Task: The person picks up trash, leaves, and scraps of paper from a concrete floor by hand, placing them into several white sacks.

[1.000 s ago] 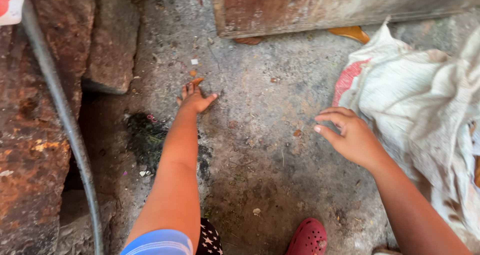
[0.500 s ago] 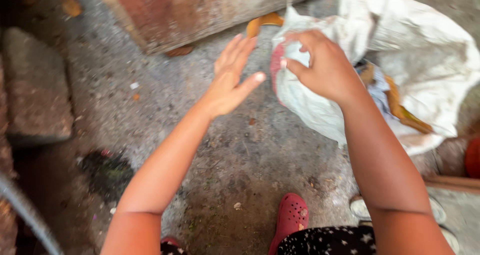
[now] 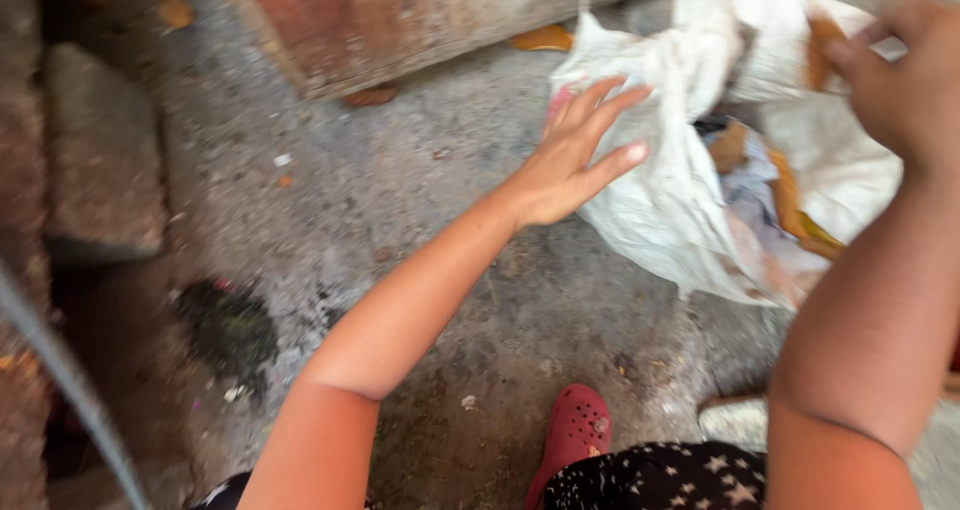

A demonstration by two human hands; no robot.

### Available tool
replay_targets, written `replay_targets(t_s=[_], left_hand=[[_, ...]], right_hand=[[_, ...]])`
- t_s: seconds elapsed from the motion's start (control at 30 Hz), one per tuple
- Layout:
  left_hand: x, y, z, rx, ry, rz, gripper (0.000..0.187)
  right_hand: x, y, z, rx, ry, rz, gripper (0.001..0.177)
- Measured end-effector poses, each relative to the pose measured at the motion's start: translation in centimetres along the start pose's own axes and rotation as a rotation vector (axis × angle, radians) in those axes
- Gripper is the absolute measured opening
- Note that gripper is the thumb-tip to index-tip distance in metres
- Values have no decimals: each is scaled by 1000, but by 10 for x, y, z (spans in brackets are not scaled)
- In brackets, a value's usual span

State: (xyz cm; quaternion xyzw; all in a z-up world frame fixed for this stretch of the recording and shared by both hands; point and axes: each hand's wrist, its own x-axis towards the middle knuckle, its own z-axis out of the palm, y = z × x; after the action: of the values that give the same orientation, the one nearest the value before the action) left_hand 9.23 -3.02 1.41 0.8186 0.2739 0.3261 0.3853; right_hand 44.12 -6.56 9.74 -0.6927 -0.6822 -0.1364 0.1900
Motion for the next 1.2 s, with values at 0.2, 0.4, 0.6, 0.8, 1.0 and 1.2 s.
replay_targets(t_s=[0.2,0.4,0.6,0.8,1.0,1.2], left_hand=[[-46,-66,8,67,4,-233,73],[-74,-156,-12,239,53,-447,73],[-128,-347,-43,126,351,-661,69],[-131,-446,-82,137,475,-891,72],[-112,-507,-97,-159,658,-814,60],[-95,-517,-110,-639,744,-848,36]], right_hand=[[1,-28,28,156,86,-187,32],[18,-164,-2,563,-210,-357,32],[-9,-244,51,806,-643,-280,37],[-32,-261,77,693,-669,-302,34],[-41,-243,80,652,-694,-124,30],[-57,-231,94,643,-689,-68,27]])
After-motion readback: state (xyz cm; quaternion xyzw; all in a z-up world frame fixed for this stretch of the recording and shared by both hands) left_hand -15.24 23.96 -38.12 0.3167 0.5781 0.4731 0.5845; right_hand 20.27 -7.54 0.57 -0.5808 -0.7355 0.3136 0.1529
